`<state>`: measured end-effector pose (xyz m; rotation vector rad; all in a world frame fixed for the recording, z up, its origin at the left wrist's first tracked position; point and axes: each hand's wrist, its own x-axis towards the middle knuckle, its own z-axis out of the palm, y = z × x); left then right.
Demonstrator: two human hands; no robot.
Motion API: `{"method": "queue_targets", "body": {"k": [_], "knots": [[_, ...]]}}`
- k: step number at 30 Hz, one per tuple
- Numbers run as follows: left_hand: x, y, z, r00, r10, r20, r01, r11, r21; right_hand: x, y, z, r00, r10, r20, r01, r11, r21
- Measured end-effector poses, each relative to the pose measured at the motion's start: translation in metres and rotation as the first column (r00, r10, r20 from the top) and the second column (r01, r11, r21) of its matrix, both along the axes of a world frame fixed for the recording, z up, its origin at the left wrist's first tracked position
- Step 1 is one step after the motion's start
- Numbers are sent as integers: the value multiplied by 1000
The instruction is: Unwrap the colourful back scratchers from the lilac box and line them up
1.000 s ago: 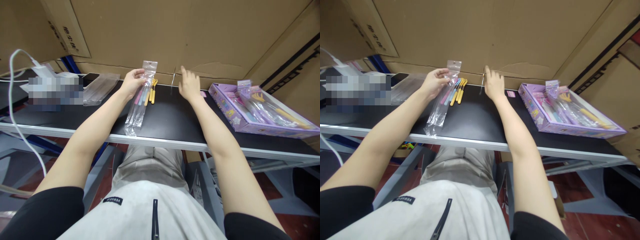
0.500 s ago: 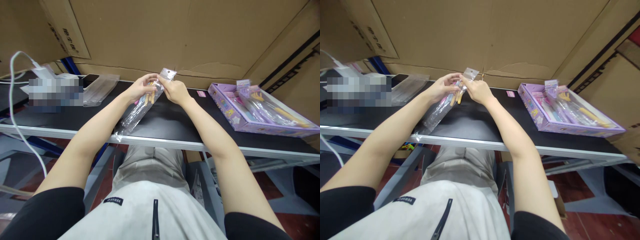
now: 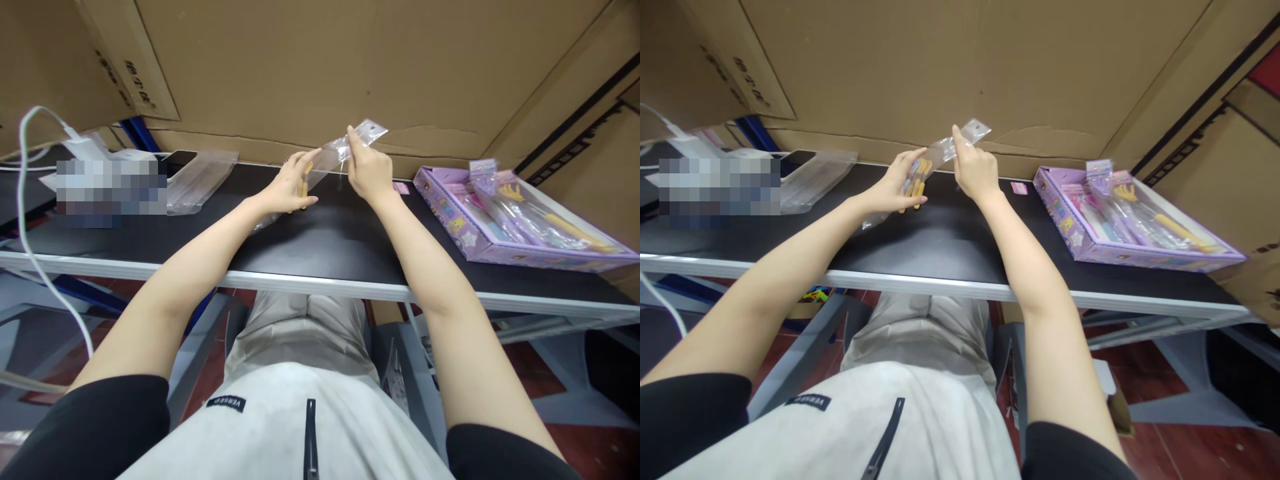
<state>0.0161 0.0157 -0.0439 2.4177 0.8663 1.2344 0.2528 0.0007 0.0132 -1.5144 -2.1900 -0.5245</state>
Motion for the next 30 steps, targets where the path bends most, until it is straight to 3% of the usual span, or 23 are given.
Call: {"method": "queue_targets", "body": {"k": [5, 9, 13, 15, 17, 21, 24, 26, 28, 30], "knots": [[4, -7, 5, 996, 79, -32, -79, 997, 15, 9, 1, 6, 998, -36, -49, 36, 999, 9], [3, -10, 10, 989, 142, 50, -143, 990, 14, 11, -3, 8, 996, -71, -59, 69, 997, -21], [-9, -24, 32, 938, 336, 85, -336, 942, -13, 9, -4, 3, 999, -41, 15, 42, 997, -58], [-20, -36, 49, 854, 520, 2, -519, 854, -36, 9, 0, -3, 997, -33, 71, 40, 995, -95], [-35, -46, 65, 721, 690, -67, -693, 719, -48, 10, 7, -10, 993, -22, 112, 38, 989, -143], [-75, -52, 82, 493, 833, -251, -868, 488, -87, 18, 25, -28, 993, 12, 119, 16, 973, -230], [-107, -46, 78, 355, 811, -466, -933, 336, -126, 23, 32, -41, 994, 28, 110, 4, 959, -285], [-124, -42, 71, 290, 744, -602, -955, 262, -137, 22, 32, -46, 993, 17, 118, 24, 941, -338], [-135, -38, 64, 265, 657, -705, -961, 237, -141, 20, 29, -47, 992, -1, 124, 50, 919, -391], [-140, -34, 58, 259, 590, -765, -959, 251, -131, 17, 26, -47, 993, -10, 119, 59, 905, -421]]}}
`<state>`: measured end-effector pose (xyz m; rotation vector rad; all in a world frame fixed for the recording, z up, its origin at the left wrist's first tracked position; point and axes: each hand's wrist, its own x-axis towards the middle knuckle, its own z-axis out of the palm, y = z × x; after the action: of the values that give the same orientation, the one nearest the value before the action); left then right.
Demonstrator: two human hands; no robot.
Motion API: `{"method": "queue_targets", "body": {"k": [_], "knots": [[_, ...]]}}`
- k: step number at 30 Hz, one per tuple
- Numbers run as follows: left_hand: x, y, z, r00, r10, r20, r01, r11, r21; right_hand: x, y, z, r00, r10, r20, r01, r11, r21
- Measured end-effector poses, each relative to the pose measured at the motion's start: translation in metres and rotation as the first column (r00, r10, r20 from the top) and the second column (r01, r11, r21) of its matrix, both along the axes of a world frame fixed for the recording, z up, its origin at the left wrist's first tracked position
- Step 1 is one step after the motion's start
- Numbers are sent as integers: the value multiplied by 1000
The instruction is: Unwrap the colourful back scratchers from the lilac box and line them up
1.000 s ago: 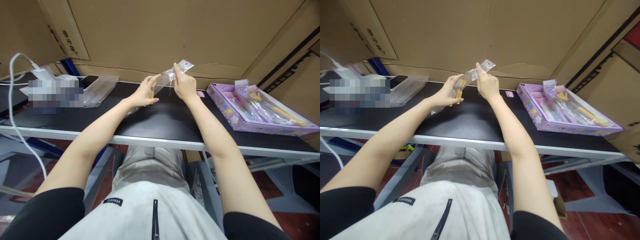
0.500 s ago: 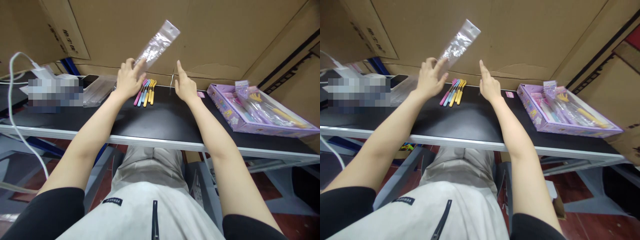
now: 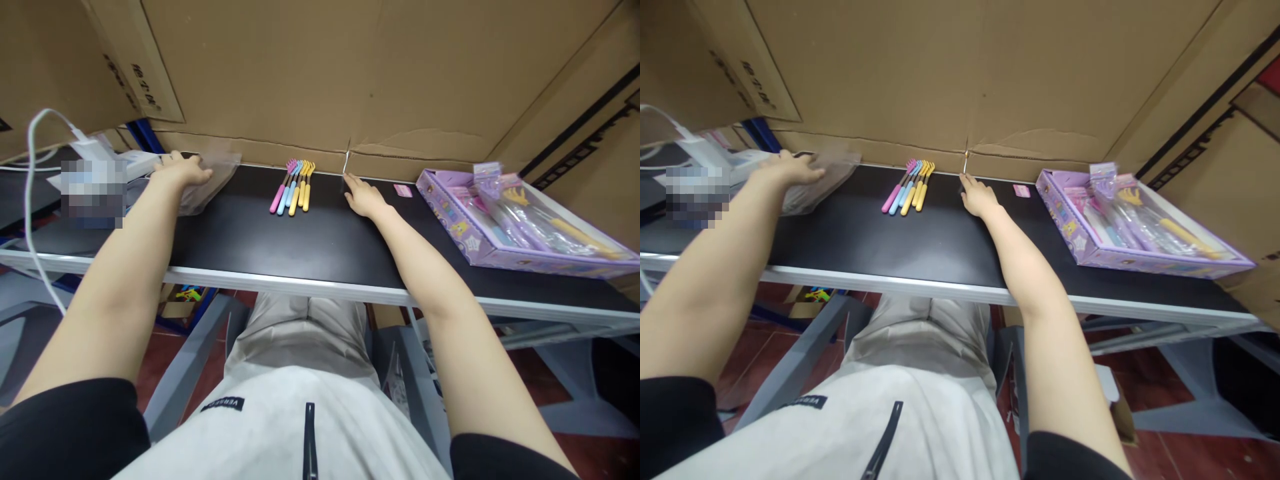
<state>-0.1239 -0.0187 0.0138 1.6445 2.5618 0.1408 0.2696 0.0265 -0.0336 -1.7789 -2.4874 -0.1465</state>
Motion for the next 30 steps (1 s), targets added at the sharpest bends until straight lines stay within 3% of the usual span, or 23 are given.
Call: {"method": "queue_targets", "body": {"k": [12, 17, 24, 30], "knots": [[19, -3, -2, 996, -15, -85, 2, 988, -155, 0, 2, -3, 998, -10, -66, 7, 999, -40], [20, 2, -9, 989, -54, -138, 29, 984, -178, -1, 4, -4, 998, -11, -58, 8, 999, -43], [12, 21, -19, 962, -147, -229, 104, 976, -191, 2, 8, -8, 997, 7, -76, -9, 1000, -26], [11, 65, -33, 959, -276, -69, 268, 957, -110, -1, 2, -3, 998, -17, -56, 15, 999, -44]]}}
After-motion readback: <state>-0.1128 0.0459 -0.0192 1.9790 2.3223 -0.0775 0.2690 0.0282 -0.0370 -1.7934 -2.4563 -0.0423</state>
